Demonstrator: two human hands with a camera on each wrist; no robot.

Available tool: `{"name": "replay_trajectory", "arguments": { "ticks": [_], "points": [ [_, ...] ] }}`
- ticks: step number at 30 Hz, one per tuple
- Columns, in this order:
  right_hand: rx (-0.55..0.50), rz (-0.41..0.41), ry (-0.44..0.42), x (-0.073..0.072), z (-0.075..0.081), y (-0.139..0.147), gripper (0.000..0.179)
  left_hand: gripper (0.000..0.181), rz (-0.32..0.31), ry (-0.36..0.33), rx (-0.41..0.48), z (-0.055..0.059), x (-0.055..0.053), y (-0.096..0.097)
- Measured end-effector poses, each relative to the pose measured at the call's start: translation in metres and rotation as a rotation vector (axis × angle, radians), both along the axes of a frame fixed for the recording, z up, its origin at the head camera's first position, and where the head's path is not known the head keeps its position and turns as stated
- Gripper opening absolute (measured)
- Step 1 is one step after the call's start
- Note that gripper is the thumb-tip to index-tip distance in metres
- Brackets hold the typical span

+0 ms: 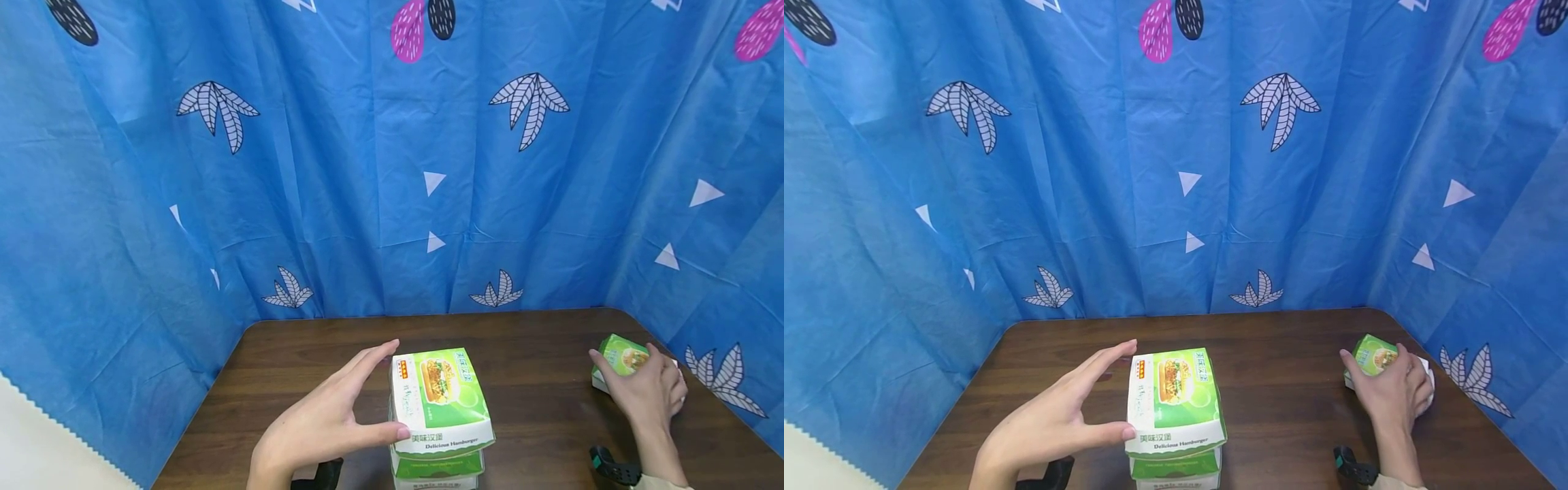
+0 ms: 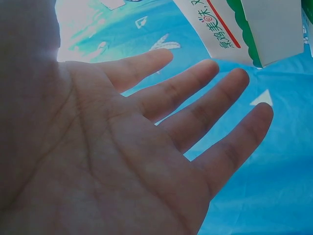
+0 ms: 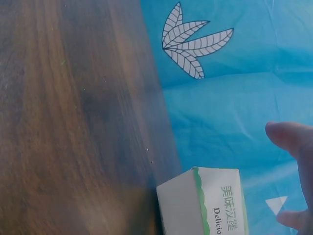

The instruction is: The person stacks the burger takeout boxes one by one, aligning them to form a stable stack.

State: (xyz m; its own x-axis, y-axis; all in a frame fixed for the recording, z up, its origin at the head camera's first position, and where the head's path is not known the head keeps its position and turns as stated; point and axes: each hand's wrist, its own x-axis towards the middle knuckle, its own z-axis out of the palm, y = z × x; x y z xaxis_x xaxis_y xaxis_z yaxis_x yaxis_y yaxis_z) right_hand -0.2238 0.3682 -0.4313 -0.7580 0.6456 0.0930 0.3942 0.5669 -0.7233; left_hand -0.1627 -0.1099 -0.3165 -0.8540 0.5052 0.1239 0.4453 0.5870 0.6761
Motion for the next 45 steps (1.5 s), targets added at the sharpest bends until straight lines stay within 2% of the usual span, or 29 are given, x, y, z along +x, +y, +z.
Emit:
{"name": "replay_trajectory", "arguments": {
  "ticks": [5,14,20,26,45],
  "points": [
    [0.000,-0.006,-0.006,0.001,-0.006,0.003,0.117,0.090,0.000,0.013,-0.006,0.000,0.000,0.000],
    [0.012,-0.006,-0.011,-0.001,-0.022,0.011,0.105,0.090,-0.011,-0.012,0.006,-0.001,-0.001,0.001],
    [0.015,-0.006,-0.003,-0.003,-0.024,0.012,0.100,0.089,0.000,-0.035,0.008,0.000,0.000,0.000],
    [0.021,-0.012,0.003,-0.003,-0.026,0.012,0.100,0.089,0.005,-0.021,0.000,0.001,0.000,-0.001],
    [-0.007,-0.012,-0.032,-0.003,-0.032,0.016,0.110,0.090,-0.009,-0.021,0.009,0.000,0.000,-0.001]
  ]
}}
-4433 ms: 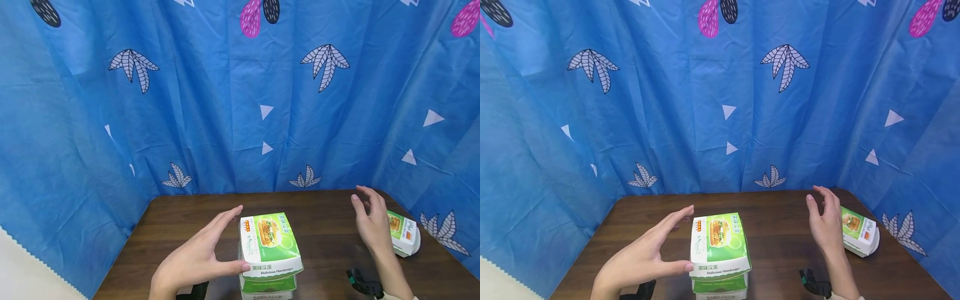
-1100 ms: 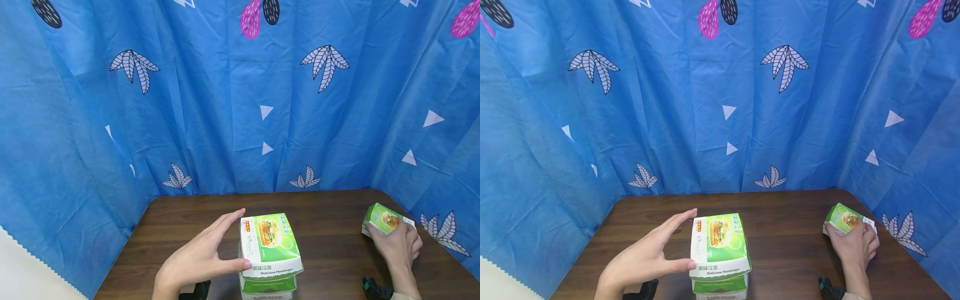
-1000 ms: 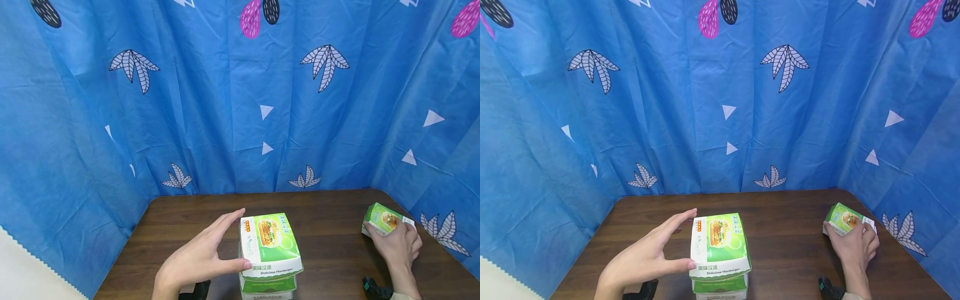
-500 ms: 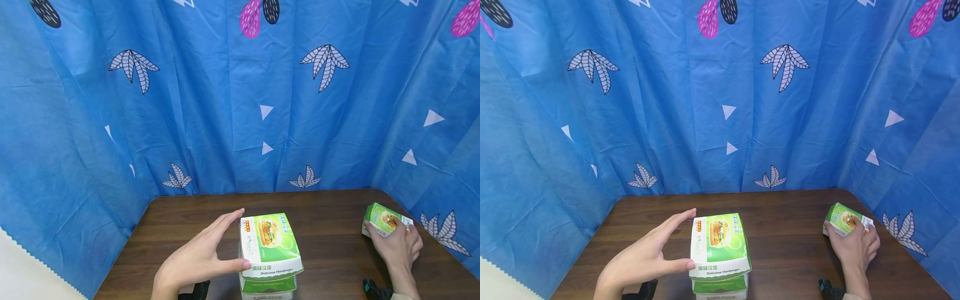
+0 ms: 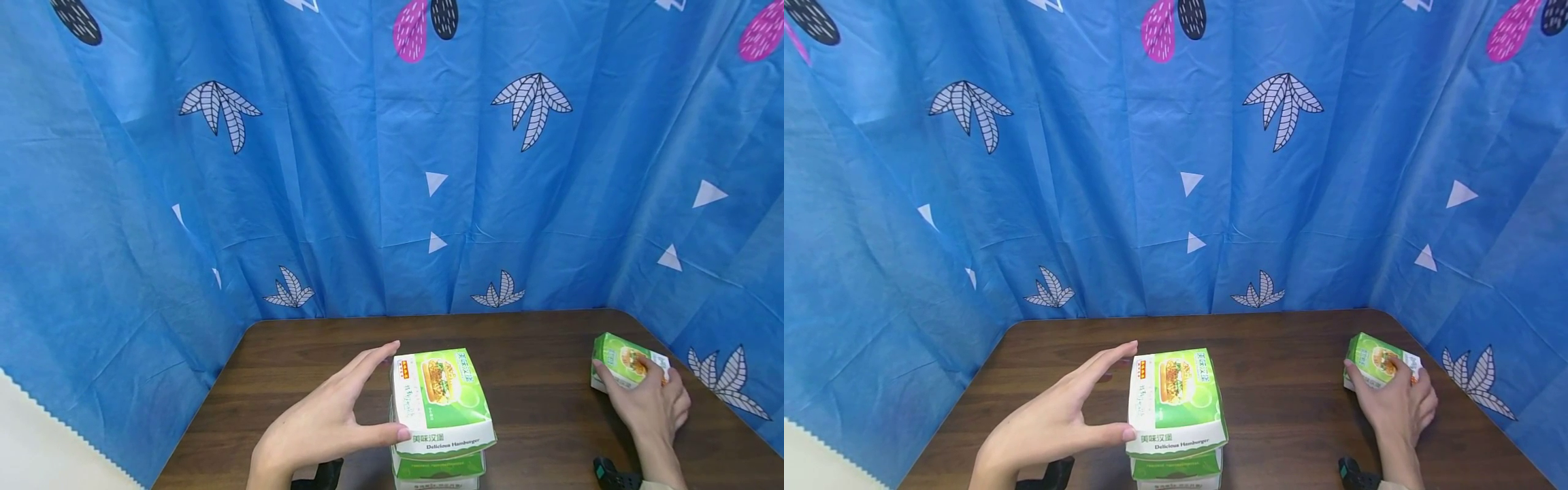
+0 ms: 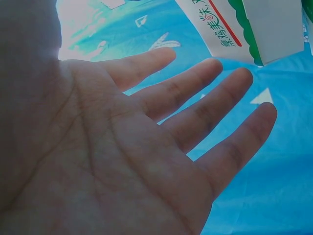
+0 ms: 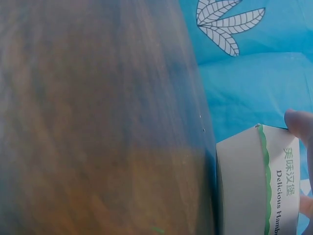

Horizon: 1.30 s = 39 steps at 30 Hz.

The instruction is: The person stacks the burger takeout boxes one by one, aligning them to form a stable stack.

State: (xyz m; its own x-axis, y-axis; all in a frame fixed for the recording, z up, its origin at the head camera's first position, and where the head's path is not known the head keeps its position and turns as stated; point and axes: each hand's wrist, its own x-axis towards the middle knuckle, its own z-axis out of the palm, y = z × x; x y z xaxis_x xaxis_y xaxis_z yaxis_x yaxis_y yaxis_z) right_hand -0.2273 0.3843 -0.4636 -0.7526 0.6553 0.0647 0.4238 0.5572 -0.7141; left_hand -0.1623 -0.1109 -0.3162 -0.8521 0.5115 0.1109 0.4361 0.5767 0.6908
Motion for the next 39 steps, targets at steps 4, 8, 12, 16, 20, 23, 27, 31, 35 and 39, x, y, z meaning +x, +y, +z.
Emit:
{"name": "replay_trajectory", "arguments": {
  "ticks": [4,8,12,16,20,23,27,31,35,39],
  "points": [
    [-0.004,0.004,0.001,-0.0010,-0.0011,0.0009,0.110,0.090,0.007,0.001,-0.005,0.0002,0.0003,-0.0001],
    [-0.006,0.005,-0.003,-0.0013,-0.0023,0.0006,0.109,0.090,0.008,0.010,-0.011,0.0002,0.0004,0.0000],
    [0.006,-0.006,0.018,-0.0008,-0.0042,-0.0008,0.111,0.090,-0.004,0.009,-0.004,-0.0004,-0.0001,0.0004],
    [0.021,-0.022,0.068,-0.0001,-0.0065,-0.0019,0.114,0.090,-0.005,-0.001,-0.005,-0.0009,-0.0006,0.0003],
    [0.017,-0.020,0.076,-0.0006,-0.0070,-0.0017,0.114,0.090,-0.003,0.001,-0.007,-0.0010,-0.0007,-0.0001],
    [0.006,-0.013,0.063,-0.0014,-0.0066,-0.0016,0.114,0.090,-0.002,0.003,-0.008,-0.0008,-0.0005,-0.0001],
    [-0.005,-0.013,0.072,-0.0013,-0.0068,-0.0017,0.115,0.091,0.005,-0.004,-0.010,-0.0004,-0.0001,-0.0002],
    [-0.011,-0.026,0.092,-0.0010,-0.0075,-0.0012,0.115,0.091,0.009,-0.011,-0.011,-0.0001,-0.0002,-0.0003],
    [-0.014,-0.029,0.090,-0.0007,-0.0078,-0.0007,0.118,0.090,0.007,-0.007,-0.014,-0.0002,0.0000,-0.0002],
    [-0.006,-0.017,0.088,-0.0014,-0.0075,0.0006,0.121,0.089,0.007,0.029,-0.025,-0.0004,0.0008,-0.0007]
  ]
}}
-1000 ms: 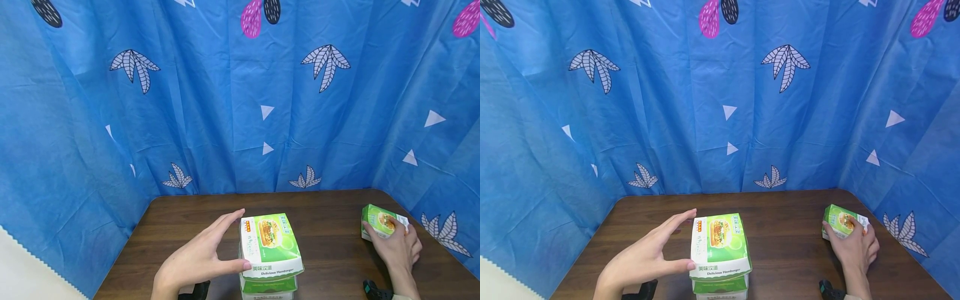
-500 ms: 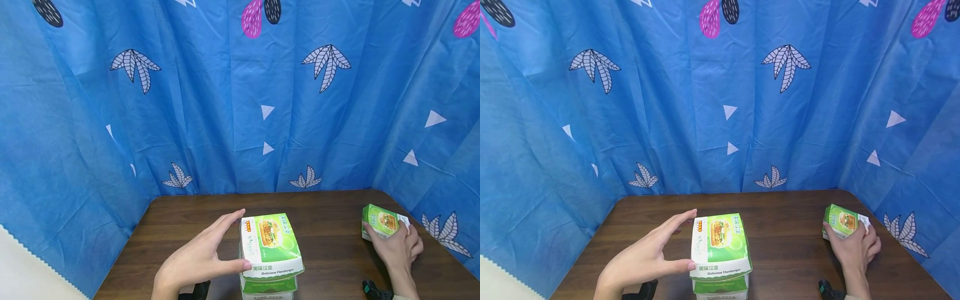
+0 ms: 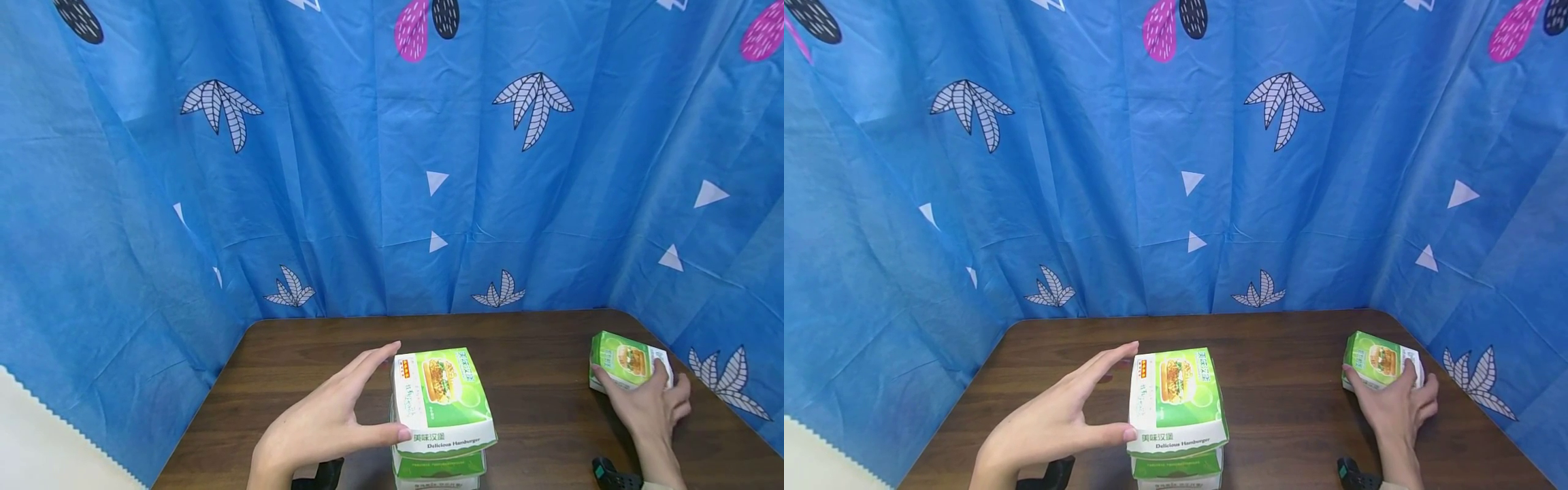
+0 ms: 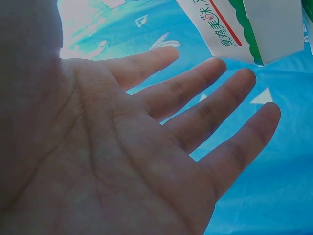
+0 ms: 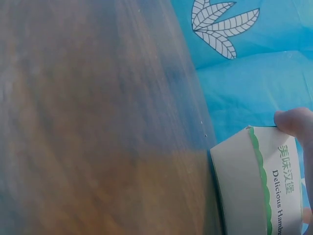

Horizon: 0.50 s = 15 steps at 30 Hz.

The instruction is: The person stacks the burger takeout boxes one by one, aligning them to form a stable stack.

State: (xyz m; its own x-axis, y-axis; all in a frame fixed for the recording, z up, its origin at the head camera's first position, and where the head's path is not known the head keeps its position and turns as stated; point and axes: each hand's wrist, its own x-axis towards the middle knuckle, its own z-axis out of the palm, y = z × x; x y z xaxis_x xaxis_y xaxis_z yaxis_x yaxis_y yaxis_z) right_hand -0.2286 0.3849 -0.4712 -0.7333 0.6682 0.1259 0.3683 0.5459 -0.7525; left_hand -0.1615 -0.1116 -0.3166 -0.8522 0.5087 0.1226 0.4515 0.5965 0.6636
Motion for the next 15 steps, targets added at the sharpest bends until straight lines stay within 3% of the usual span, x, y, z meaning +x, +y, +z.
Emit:
{"name": "replay_trajectory", "arguments": {
  "ticks": [15],
  "points": [
    [-0.008,-0.010,0.025,-0.0009,0.0010,-0.0024,0.123,0.090,-0.009,-0.035,0.013,-0.0008,-0.0009,0.0006]
  ]
}}
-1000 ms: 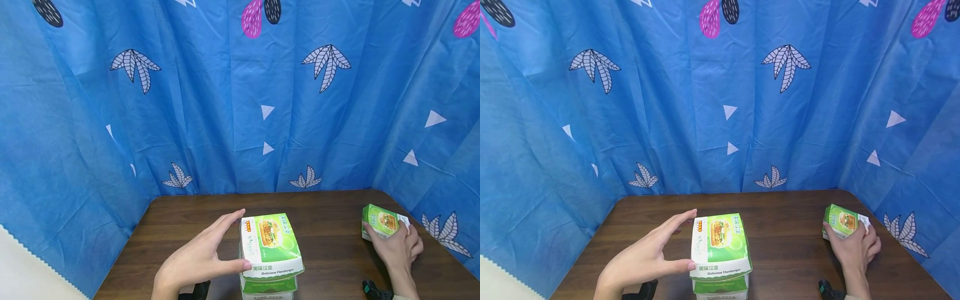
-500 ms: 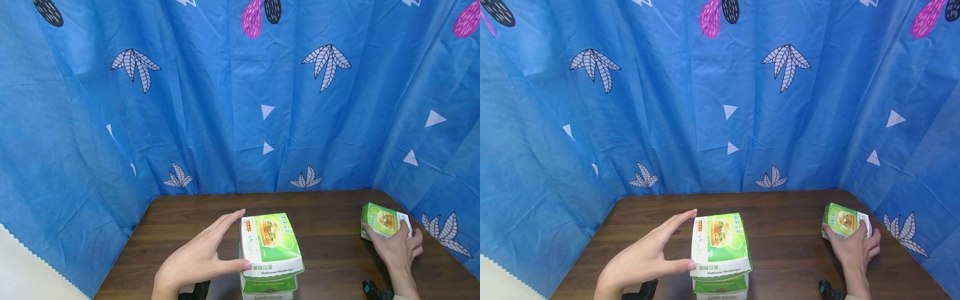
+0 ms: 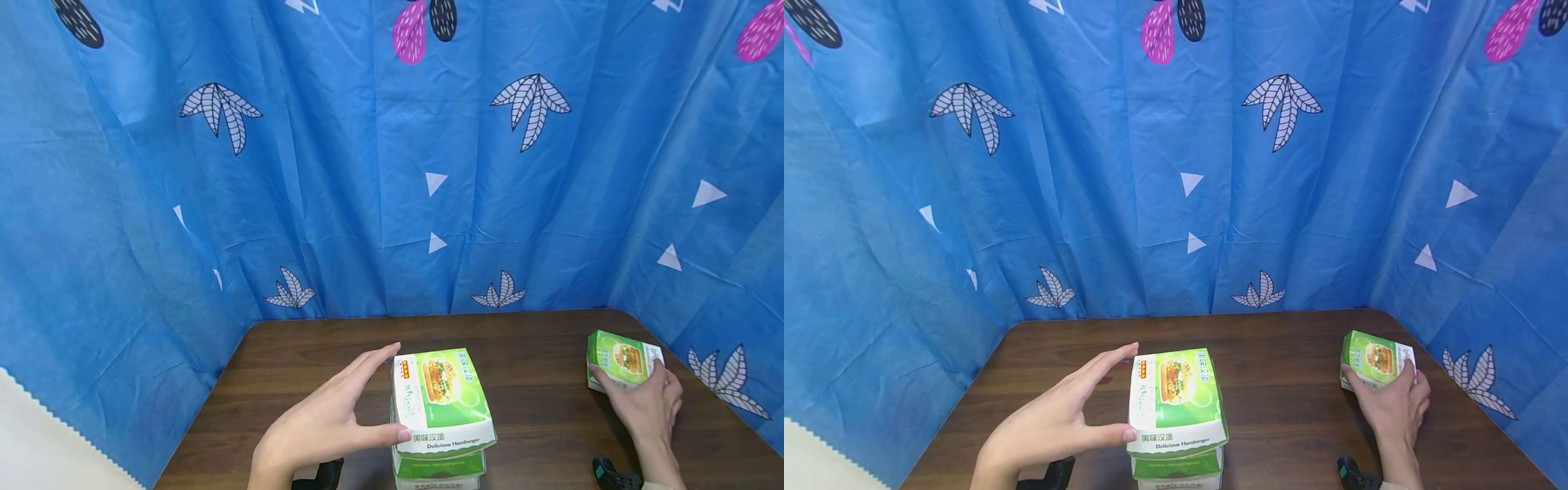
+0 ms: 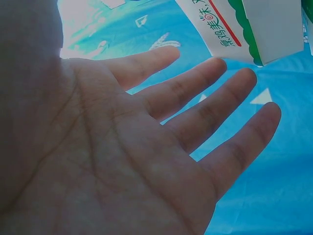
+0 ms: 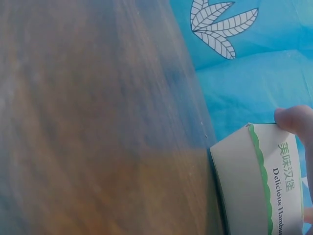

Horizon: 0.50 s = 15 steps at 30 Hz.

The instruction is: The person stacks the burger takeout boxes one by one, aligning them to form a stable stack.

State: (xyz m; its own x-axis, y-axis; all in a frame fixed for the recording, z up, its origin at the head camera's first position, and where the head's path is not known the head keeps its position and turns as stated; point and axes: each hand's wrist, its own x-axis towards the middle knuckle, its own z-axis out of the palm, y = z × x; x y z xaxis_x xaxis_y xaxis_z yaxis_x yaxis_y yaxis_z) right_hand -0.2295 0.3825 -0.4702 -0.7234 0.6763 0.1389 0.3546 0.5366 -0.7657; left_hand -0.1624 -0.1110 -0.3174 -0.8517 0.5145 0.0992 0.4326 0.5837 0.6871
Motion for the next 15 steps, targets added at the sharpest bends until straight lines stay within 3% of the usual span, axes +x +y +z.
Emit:
{"name": "replay_trajectory", "arguments": {
  "ticks": [15],
  "points": [
    [-0.024,0.002,-0.038,-0.0019,0.0051,-0.0014,0.121,0.087,-0.001,0.008,-0.005,-0.0003,0.0006,-0.0007]
  ]
}}
